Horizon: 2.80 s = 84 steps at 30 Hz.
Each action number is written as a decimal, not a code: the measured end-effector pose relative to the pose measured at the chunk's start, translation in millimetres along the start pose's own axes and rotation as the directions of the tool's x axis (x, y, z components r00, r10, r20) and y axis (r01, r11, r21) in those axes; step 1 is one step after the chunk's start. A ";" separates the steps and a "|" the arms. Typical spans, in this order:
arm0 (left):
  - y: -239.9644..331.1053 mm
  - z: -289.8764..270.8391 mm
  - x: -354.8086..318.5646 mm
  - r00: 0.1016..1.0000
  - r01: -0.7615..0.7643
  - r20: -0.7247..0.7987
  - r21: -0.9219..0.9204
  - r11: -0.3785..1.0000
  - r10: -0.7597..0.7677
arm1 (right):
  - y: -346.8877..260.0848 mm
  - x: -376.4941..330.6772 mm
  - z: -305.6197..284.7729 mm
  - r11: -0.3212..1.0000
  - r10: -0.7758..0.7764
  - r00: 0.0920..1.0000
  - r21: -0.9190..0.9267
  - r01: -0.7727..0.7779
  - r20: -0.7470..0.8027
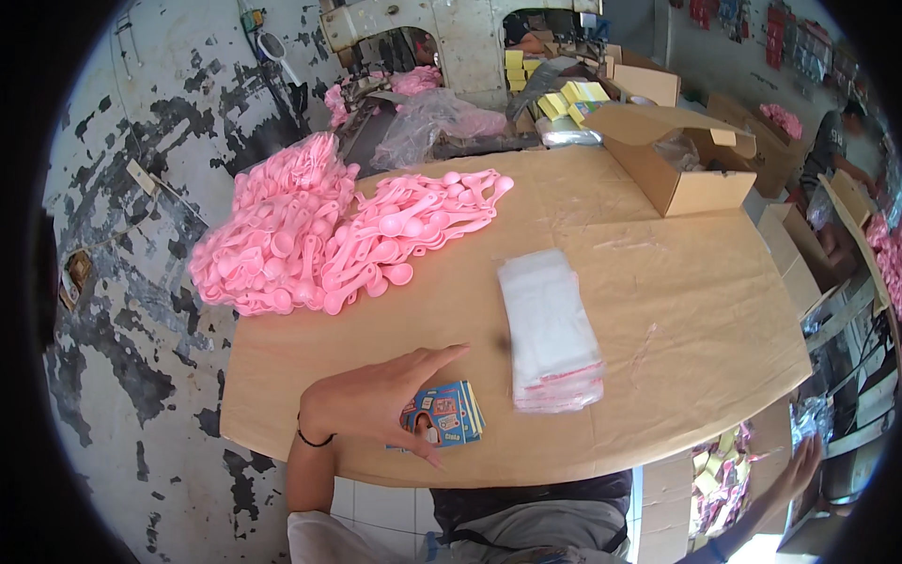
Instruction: The person packages items by hand, placing a sticker, a yellow card, and a pink spoon into a plastic bag. They then peel the backing from an adhesive strip on the bag and fold the flap over to seal it, repeating the process.
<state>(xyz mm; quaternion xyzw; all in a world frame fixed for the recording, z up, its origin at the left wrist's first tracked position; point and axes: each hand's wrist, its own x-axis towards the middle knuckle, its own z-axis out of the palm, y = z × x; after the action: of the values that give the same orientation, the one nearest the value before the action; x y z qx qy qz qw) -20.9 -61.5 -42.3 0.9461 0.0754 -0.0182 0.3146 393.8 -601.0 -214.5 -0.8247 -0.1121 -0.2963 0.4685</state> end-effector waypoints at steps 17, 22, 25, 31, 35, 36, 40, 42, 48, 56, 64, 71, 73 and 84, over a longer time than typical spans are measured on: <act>-7.1 35.2 17.1 0.964 0.071 -0.266 0.186 0.980 -0.019 | -381.4 -31.7 245.8 0.859 -0.403 0.101 0.339 0.383 0.909; -9.7 28.3 28.1 0.984 0.095 -0.166 0.220 0.971 -0.059 | -372.3 -38.7 256.6 0.909 -0.381 0.111 0.350 0.226 0.918; -5.4 27.4 31.9 0.988 0.110 -0.131 0.273 0.956 -0.077 | -370.0 -40.8 258.4 0.912 -0.398 0.149 0.374 0.169 0.905; -8.2 27.2 60.8 0.908 -0.155 -0.304 0.397 0.905 0.289 | -374.7 -46.9 256.1 0.903 -0.429 0.167 0.415 0.114 0.888; -14.3 39.9 83.2 0.929 -0.271 -0.142 0.366 0.891 0.341 | -375.1 -45.5 254.6 0.895 -0.439 0.161 0.414 0.164 0.884; -16.6 44.3 87.0 0.931 -0.276 -0.111 0.406 0.871 0.347 | -372.0 -44.8 255.9 0.865 -0.494 0.189 0.460 0.200 0.848; -15.0 47.1 91.2 0.945 -0.266 -0.060 0.433 0.862 0.322 | -364.5 -46.9 260.1 0.840 -0.542 0.297 0.511 0.182 0.786; -15.2 47.3 90.6 0.943 -0.264 -0.069 0.435 0.861 0.324 | -367.3 -45.5 258.7 0.878 -0.477 0.314 0.459 0.136 0.821; -13.7 46.1 89.9 0.945 -0.248 -0.079 0.458 0.853 0.317 | -360.2 -39.0 263.5 0.912 -0.410 0.323 0.385 0.142 0.853; -9.7 38.0 83.4 0.940 -0.250 -0.080 0.505 0.826 0.333 | -383.3 -12.8 254.5 0.838 -0.528 0.455 0.527 0.143 0.717; -9.2 -3.5 74.3 0.885 -0.336 -0.431 -0.853 0.400 -0.176 | -488.8 -59.4 253.3 0.785 -0.617 -0.040 0.610 -0.105 0.786; -61.3 -4.6 52.3 0.779 -0.340 -0.415 -0.909 0.240 -0.469 | -479.4 -87.4 274.3 0.595 -0.627 -0.454 0.766 0.246 0.633; -62.0 -2.5 55.4 0.798 -0.278 -0.345 -0.938 0.205 -0.494 | -470.2 -83.8 283.4 0.580 -0.588 -0.499 0.762 0.289 0.636; -61.8 -3.2 61.5 0.658 -0.433 -0.538 -0.843 0.321 -0.526 | -471.3 -81.9 295.9 0.687 -0.544 -0.556 0.714 0.134 0.628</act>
<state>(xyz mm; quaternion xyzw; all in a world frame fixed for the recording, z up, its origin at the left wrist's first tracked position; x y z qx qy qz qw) 30.3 -2.6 -81.4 0.4845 0.2247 0.4105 0.7391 223.8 -92.5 -44.3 -0.5086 -0.7716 0.3635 0.1177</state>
